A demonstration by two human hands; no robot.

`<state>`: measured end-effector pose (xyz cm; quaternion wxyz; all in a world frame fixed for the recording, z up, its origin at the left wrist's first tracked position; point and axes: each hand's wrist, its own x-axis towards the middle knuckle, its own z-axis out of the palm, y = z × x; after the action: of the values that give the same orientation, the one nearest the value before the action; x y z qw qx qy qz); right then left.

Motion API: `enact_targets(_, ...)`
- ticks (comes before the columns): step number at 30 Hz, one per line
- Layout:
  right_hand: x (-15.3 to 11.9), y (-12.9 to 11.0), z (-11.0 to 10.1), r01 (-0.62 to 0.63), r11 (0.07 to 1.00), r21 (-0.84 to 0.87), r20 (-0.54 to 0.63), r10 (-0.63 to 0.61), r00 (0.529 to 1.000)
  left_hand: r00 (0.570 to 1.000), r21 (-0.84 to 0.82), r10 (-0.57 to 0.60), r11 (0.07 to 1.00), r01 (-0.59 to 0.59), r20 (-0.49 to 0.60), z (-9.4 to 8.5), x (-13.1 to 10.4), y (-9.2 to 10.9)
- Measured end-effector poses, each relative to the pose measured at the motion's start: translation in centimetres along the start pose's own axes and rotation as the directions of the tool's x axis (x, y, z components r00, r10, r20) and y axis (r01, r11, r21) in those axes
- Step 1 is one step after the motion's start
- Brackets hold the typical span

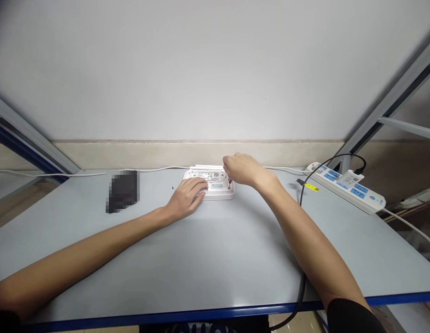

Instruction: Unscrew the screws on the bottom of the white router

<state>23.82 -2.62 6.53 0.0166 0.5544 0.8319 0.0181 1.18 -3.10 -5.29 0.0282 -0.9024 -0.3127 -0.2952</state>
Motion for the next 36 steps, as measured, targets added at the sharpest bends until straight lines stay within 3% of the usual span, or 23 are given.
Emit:
enact_targets(7, -0.28, 0.25, -0.46, 0.051, 0.973, 0.226, 0.043, -0.062, 0.997, 1.0, 0.001, 0.002, 1.0, -0.002, 0.0, 0.01, 0.03, -0.05)
enact_targets(16, -0.27, -0.07, -0.46, -0.033, 0.992, 0.122, 0.027, 0.03, 0.999, 1.0, -0.007, -0.002, 1.0, 0.002, -0.006, -0.04, -0.03, 0.03)
enact_targets(23, -0.4, 0.06, -0.68, -0.03, 0.984, 0.178, 0.069, 0.018, 0.997, 1.0, -0.001, -0.004, 1.0, 0.004, 0.001, 0.04, -0.05, -0.08)
enact_targets(28, -0.3, 0.11, -0.66, -0.008, 0.993, 0.115, 0.026, 0.005, 1.0, 1.0, -0.003, -0.009, 1.0, 0.009, -0.001, 0.05, -0.11, -0.09)
enact_targets(36, -0.11, 0.35, -0.28, 0.051, 0.968, 0.245, 0.043, -0.064, 0.997, 1.0, -0.01, -0.017, 1.0, 0.017, 0.002, -0.08, -0.07, 0.07)
